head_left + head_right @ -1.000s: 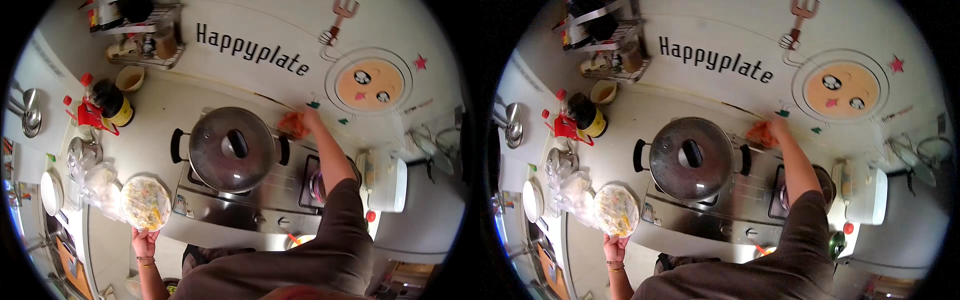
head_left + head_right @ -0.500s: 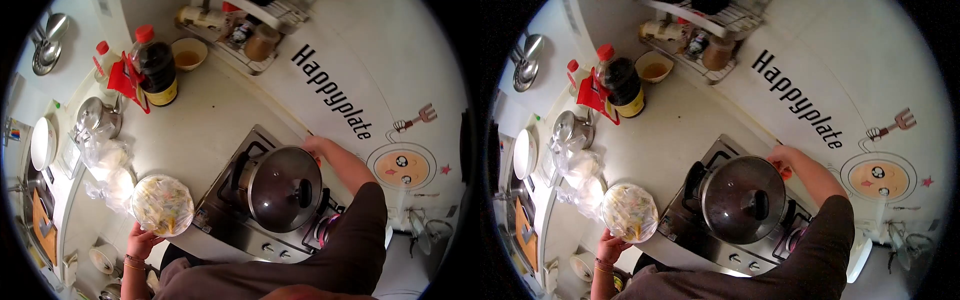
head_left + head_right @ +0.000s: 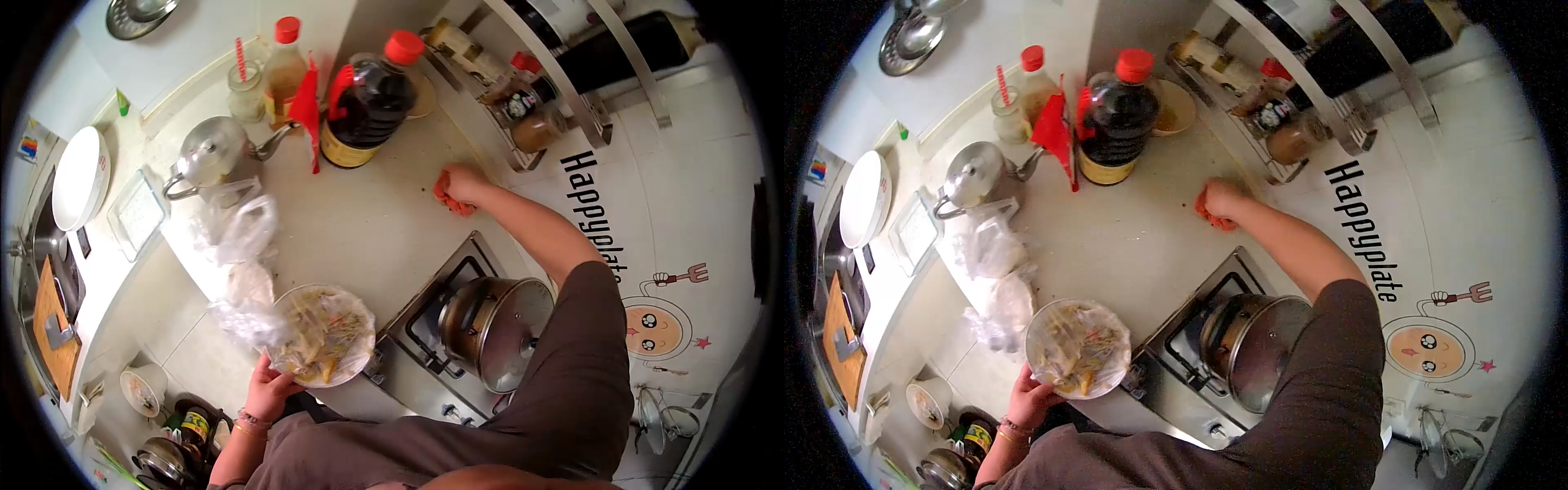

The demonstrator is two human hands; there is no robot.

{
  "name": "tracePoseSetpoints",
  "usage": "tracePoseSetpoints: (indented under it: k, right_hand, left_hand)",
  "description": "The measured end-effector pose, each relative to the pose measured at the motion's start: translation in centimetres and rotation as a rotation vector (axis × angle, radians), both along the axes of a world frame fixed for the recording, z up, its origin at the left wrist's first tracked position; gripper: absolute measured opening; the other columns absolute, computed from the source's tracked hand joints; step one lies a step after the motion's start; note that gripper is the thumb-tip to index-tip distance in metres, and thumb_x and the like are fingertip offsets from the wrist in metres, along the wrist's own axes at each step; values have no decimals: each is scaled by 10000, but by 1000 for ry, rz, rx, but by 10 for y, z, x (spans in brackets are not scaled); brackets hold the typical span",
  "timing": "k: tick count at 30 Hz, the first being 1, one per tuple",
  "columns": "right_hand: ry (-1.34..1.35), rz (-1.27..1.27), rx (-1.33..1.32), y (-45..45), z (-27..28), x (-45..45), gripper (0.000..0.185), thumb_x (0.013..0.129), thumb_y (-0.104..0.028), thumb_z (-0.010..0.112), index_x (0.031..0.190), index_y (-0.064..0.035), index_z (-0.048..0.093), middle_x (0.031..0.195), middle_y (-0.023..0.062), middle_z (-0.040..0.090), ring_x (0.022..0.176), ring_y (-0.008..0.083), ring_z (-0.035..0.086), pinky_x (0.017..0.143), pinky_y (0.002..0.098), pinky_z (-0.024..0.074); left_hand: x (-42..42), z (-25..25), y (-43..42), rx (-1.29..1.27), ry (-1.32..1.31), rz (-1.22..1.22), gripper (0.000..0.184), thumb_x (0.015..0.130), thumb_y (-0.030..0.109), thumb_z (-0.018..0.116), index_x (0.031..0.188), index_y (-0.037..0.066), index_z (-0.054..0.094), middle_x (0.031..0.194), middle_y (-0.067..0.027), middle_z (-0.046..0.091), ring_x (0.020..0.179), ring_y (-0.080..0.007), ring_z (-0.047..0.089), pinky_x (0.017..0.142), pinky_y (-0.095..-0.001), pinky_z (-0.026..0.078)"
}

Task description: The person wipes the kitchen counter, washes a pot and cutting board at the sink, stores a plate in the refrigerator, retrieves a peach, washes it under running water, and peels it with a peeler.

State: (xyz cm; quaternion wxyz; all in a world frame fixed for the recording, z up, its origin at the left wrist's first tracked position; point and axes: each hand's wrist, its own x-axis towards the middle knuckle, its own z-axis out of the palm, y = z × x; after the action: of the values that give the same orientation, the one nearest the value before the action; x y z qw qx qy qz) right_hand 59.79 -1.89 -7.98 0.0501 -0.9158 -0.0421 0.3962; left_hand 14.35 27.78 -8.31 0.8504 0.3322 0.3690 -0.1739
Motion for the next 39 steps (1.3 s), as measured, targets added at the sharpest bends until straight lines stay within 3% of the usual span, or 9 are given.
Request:
tracePoseSetpoints:
  k: [5, 8, 14, 19, 22, 25, 27, 33, 39]
  right_hand:
    - [-167, -71, 433, 67, -16, -31, 126, 773, -15, 424, 726, -21, 540, 683, 93, 599, 464, 179, 503, 440, 335, 423]
    - [27, -310, 498, 104, 7, -78, 133, 772, -72, 501, 695, -39, 604, 709, 121, 647, 675, 225, 637, 645, 342, 503]
    - [-78, 838, 335, 115, -1, -125, 138, 693, -74, 610, 825, -69, 651, 815, 150, 648, 771, 286, 631, 682, 382, 493]
    - [-262, 100, 396, 61, 78, -67, 142, 720, -104, 597, 855, -72, 629, 729, 102, 634, 691, 206, 603, 628, 322, 478]
    - [-233, -212, 166, 35, 106, -23, 333, 790, -221, 626, 1069, -43, 599, 945, 157, 647, 853, 218, 614, 724, 327, 483]
    - [-320, -146, -21, 39, 58, -2, 516, 838, -278, 601, 1288, -63, 468, 1184, 179, 573, 1037, 255, 576, 865, 335, 451]
    - [-462, -83, 17, 10, -50, 43, 579, 880, -270, 537, 1402, -139, 323, 1349, 158, 452, 1177, 279, 501, 965, 349, 398]
    - [-704, 227, -214, 122, -24, -16, 241, 882, -303, 458, 1047, -204, 603, 1097, 34, 588, 972, 241, 593, 830, 389, 466]
    - [-485, 271, 217, 150, -3, -134, 132, 746, -130, 566, 848, -151, 646, 865, 70, 622, 840, 246, 592, 791, 333, 470]
  left_hand:
    - [-2, -9, 0, 76, -105, -46, 560, 820, -113, 440, 1335, 84, 345, 1088, -124, 612, 918, -246, 643, 742, -348, 569]
    - [-4, 0, 9, 90, -132, -119, 550, 810, -120, 445, 1319, 74, 369, 1062, -114, 620, 885, -228, 649, 724, -335, 570]
    - [-16, 2, 21, 81, -169, -198, 566, 813, -99, 463, 1343, 77, 371, 1005, -64, 627, 803, -142, 630, 671, -265, 530]
    - [-18, 7, 29, 49, -192, -206, 613, 822, -82, 481, 1390, 90, 328, 1021, -33, 622, 822, -110, 609, 681, -242, 498]
    - [-13, 21, 32, 29, -172, -202, 629, 815, -91, 484, 1396, 79, 315, 1052, -32, 618, 880, -114, 606, 726, -252, 496]
    - [-20, 8, 30, 116, -252, -225, 646, 806, -103, 487, 1401, 66, 303, 1094, -39, 610, 927, -113, 599, 774, -254, 489]
    - [-19, 16, 30, 113, -244, -193, 651, 801, -113, 483, 1403, 57, 302, 1129, -43, 597, 967, -106, 587, 807, -249, 477]
    - [-29, 12, 32, 103, -264, -167, 674, 787, -132, 451, 1413, 58, 288, 1173, -38, 574, 999, -116, 579, 811, -254, 480]
    - [-34, 13, 48, 116, -311, -185, 659, 791, -125, 439, 1406, 67, 300, 1154, -48, 582, 994, -141, 587, 774, -279, 521]
